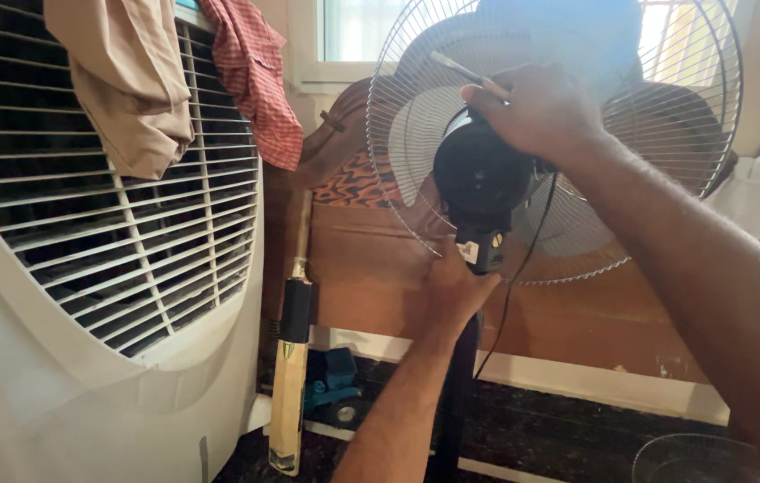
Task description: The person uses a screwdriver to tighten screws on the rear motor housing of a standing fan. They repeatedly adjust the fan head and reposition the tool to access different screws while holding the fan steady.
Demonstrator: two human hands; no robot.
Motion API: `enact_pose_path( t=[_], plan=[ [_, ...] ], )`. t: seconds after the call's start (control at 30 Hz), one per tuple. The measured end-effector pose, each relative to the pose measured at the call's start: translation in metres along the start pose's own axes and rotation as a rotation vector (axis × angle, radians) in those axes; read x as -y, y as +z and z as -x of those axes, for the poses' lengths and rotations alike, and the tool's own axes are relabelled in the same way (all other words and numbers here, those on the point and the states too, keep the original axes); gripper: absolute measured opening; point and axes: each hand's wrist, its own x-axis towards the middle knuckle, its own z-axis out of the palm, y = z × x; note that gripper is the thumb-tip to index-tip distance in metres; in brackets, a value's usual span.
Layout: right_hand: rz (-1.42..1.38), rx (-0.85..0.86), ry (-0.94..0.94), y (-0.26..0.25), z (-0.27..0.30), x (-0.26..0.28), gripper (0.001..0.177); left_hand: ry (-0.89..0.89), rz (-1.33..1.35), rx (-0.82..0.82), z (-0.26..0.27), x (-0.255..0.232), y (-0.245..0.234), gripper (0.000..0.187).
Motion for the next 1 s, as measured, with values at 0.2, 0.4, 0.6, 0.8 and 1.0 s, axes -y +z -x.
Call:
enact_pose_path(
  t=[0.2,0.4,0.6,0.8,1.0],
  plan=[
    [0.122,-0.15,-0.203,-0.009,0.014,-0.001,0.035,0.098,0.021,-0.016,0.002,0.008,0.001,0.066],
    [-0.144,-0.376,-0.239,-0.026,0.043,-0.035,0.047,0.187,0.083,-0.058,-0.008,0.02,0.014,0.069],
    [-0.259,-0.156,-0.125,-0.029,0.104,-0.081,0.054,0.195,0.104,-0.096,-0.012,0.021,0.022,0.076],
    [-0.157,0.204,-0.027,-0.005,0.145,-0.106,0.046,0.289,0.227,-0.078,-0.008,0.021,0.017,0.071],
    [0.099,0.59,0.134,0.03,0.153,-0.126,0.042,0.305,0.262,-0.043,-0.013,0.021,0.022,0.072]
  ],
)
